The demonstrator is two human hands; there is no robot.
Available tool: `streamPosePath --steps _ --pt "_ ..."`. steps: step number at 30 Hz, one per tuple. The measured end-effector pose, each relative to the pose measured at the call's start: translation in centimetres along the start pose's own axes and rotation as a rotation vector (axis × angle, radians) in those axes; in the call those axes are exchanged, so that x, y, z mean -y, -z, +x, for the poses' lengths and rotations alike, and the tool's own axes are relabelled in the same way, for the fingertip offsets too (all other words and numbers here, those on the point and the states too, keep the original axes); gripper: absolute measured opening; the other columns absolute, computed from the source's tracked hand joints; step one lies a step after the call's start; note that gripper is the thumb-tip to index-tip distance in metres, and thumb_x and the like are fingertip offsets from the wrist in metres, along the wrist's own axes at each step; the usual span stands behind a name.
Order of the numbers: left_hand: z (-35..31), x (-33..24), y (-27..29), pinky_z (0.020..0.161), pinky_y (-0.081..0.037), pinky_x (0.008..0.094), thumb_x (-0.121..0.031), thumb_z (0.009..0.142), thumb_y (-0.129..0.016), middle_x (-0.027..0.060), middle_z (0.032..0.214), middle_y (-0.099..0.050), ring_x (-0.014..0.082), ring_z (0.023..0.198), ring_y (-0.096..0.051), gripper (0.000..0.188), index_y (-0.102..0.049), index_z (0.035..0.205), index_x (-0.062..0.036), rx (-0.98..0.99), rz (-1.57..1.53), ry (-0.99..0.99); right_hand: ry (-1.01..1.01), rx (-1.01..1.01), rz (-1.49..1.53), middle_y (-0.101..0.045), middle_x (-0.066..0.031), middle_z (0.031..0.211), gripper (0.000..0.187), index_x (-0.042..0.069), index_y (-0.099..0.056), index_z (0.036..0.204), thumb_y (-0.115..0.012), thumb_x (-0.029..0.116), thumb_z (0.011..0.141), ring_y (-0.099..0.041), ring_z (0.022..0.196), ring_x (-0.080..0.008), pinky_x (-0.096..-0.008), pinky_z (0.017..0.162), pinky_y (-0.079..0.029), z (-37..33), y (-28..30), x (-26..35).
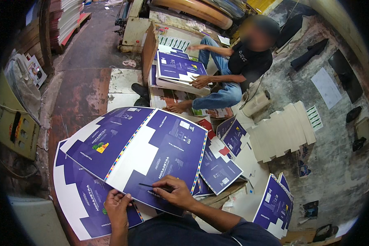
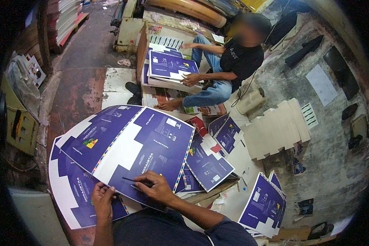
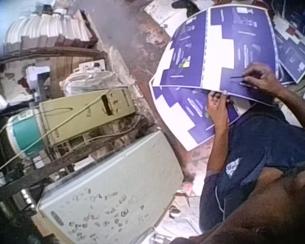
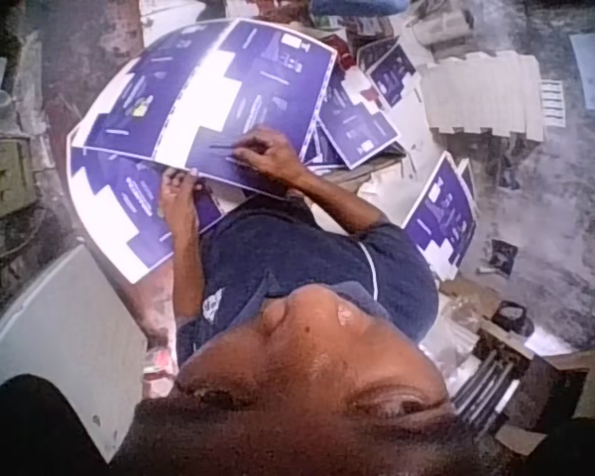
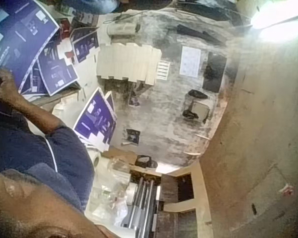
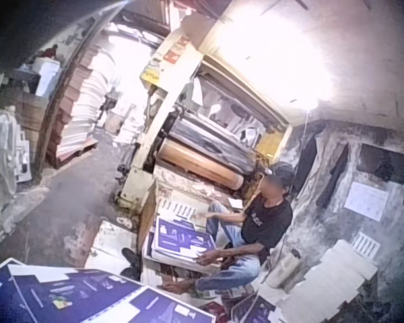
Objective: The person folds printed cardboard sheets into box shapes using a small metal tool to crease the edges. They repeatedly pick up flat sheets, fold the flaps, and stack the finished boxes on the floor.
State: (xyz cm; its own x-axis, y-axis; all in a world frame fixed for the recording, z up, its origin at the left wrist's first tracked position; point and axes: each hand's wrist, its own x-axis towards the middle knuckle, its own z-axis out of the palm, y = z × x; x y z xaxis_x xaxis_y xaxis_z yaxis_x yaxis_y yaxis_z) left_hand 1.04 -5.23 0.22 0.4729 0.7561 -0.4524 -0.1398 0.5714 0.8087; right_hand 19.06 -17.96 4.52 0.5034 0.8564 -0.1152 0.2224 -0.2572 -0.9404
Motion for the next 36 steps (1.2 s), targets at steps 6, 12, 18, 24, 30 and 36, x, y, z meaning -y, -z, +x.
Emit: streamPosePath --steps 6,12,18,24,30,36 --pt "0.1 0.3 0.1 0.057 -0.049 0.0209 0.001 0.082 -0.071 0.0092 0.087 -0.066 0.0131 0.072 -0.065 0.032 -0.055 0.11 0.0031 0.01 0.002 -0.015 0.002 -0.013 -0.004 -0.067 -0.0102 0.094 0.02 0.003 -0.071 0.106 -0.071 0.012 0.088 -0.065 0.087 -0.0184 -0.0309 0.076 -0.051 0.0 -0.2 -0.1" --pt "-0.5 0.2 0.2 0.058 -0.049 0.0208 0.0 0.082 -0.071 0.0099 0.087 -0.066 0.0131 0.072 -0.065 0.032 -0.054 0.109 0.0035 -0.002 0.01 -0.022 0.037 0.009 -0.001 -0.067 -0.0103 0.095 0.021 0.003 -0.07 0.109 -0.068 0.011 0.089 -0.064 0.088 -0.0183 -0.0309 0.077 -0.051 -0.5 -0.4 -0.2" --pt "-0.9 0.6 0.3 0.058 -0.049 0.0207 0.0 0.082 -0.072 0.0102 0.088 -0.067 0.0129 0.072 -0.065 0.033 -0.054 0.11 0.0031 -0.002 0.014 -0.019 0.052 0.042 -0.054 -0.066 -0.0097 0.092 0.021 0.004 -0.07 0.109 -0.067 0.011 0.089 -0.063 0.085 -0.0176 -0.0302 0.074 -0.05 -1.1 -0.4 -0.2" --pt "-1.2 1.5 0.6 0.058 -0.048 0.0207 0.0 0.082 -0.072 0.01 0.087 -0.067 0.0126 0.072 -0.065 0.034 -0.054 0.11 0.0032 0.014 0.001 -0.044 0.041 0.08 -0.101 -0.065 -0.0099 0.09 0.023 0.003 -0.07 0.11 -0.067 0.012 0.09 -0.062 0.084 -0.017 -0.0295 0.072 -0.049 -1.6 -0.1 0.4" --pt "-2.4 0.9 0.2 0.06 -0.048 0.023 0.0 0.083 -0.071 0.0109 0.091 -0.066 0.0134 0.075 -0.063 0.031 -0.055 0.109 0.0022 0.017 -0.007 -0.039 0.084 0.091 -0.111 -0.065 -0.011 0.092 0.021 0.004 -0.07 0.109 -0.065 0.011 0.089 -0.063 0.083 -0.021 -0.0326 0.073 -0.049 -2.2 -0.4 0.7" --pt "-2.6 0.9 0.9 0.065 -0.049 0.0241 -0.002 0.086 -0.071 0.0109 0.095 -0.066 0.0134 0.079 -0.064 0.031 -0.056 0.112 0.0028 0.027 0.05 0.02 0.19 0.037 -0.169 -0.065 -0.011 0.084 0.018 0.002 -0.071 0.101 -0.067 0.006 0.085 -0.062 0.076 -0.0217 -0.0322 0.069 -0.048 -2.6 -1.4 0.0"
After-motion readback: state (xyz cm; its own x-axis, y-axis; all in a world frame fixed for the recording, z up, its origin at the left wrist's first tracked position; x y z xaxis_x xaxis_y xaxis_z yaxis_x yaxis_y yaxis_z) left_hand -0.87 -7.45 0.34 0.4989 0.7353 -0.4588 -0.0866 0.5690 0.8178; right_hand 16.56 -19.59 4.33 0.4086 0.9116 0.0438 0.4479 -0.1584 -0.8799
